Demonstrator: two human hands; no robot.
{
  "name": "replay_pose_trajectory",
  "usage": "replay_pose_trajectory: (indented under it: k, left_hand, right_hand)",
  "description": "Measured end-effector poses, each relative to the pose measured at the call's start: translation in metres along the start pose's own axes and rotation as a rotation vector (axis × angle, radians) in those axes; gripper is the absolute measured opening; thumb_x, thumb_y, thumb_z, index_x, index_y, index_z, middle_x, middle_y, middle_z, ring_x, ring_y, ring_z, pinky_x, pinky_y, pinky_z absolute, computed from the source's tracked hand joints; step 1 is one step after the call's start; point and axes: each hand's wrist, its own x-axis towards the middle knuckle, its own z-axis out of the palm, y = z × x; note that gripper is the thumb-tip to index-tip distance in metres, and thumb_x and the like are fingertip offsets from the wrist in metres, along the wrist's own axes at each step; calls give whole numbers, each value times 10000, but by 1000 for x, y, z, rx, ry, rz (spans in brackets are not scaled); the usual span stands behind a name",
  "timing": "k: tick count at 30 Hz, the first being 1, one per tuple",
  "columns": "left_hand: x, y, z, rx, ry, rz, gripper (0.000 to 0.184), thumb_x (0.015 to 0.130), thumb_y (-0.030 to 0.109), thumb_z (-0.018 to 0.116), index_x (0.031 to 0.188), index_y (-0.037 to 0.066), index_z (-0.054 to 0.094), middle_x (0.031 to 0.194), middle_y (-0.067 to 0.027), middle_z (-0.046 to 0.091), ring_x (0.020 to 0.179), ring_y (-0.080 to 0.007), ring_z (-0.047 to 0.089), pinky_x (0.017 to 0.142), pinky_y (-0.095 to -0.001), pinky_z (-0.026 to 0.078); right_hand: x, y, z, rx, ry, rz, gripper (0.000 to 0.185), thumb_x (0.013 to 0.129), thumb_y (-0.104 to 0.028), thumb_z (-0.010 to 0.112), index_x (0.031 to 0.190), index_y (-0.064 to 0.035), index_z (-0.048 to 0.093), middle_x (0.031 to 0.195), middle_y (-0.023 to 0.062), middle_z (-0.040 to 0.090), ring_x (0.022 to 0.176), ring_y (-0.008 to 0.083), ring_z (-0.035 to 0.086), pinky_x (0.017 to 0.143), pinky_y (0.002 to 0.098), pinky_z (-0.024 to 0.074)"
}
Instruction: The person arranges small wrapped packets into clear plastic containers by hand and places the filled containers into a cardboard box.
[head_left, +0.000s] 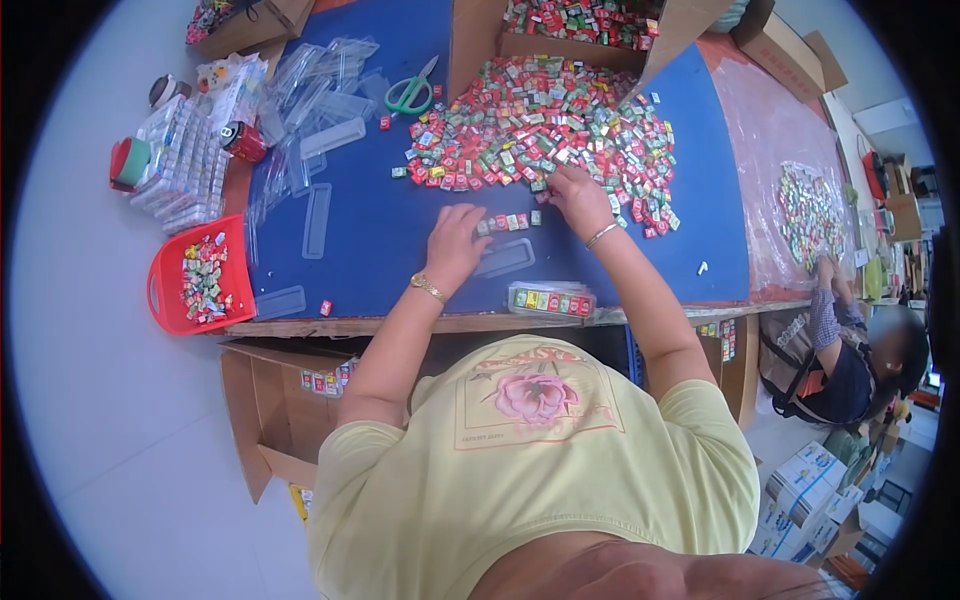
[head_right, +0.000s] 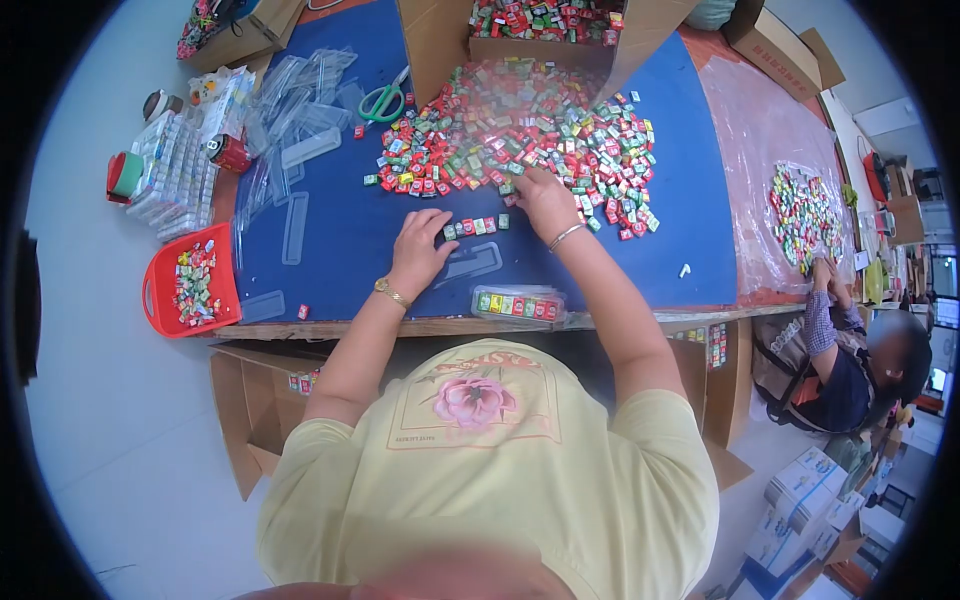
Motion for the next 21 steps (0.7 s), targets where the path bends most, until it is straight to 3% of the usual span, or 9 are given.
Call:
replay_pose_trajectory:
  k: [3,7,11,16,21]
  left_hand:
    - [-1,-8,-3,11,-7,-28,464,746,109,839,1186,49,704,1169,-93,652,1095,-295,596,949,-390,519]
    - [2,-3,0,0,-62,-26,454,747,106,836,1180,53,708,1161,-86,654,1088,-291,599,945,-388,520]
    - [9,5,5,-12,-95,3,439,747,104,833,1168,61,715,1152,-77,656,1083,-284,601,934,-383,524]
    - [17,11,8,25,-153,36,423,749,102,829,1156,72,719,1135,-65,658,1074,-273,603,918,-379,530]
    - [14,9,9,23,-105,60,404,752,105,825,1142,79,721,1123,-52,650,1063,-264,603,901,-375,535]
  right_hand:
    - [7,-16,1,-105,64,-118,182,833,-152,722,1012,-121,717,1065,66,639,1053,275,642,822,407,580]
    - [20,-18,19,-233,-11,-80,169,894,-152,639,1046,-138,710,1071,65,631,1103,261,622,819,401,582]
    - [15,-11,22,-188,-12,-151,188,924,-159,582,1064,-132,704,1056,81,625,1090,282,626,817,407,583]
    - [10,-12,13,-215,-15,-168,174,910,-133,593,1045,-122,703,1042,84,618,1071,285,634,812,408,583]
    - [-6,-21,0,-116,-136,-36,141,908,-105,590,1012,-104,685,1037,89,614,1059,283,646,806,407,584]
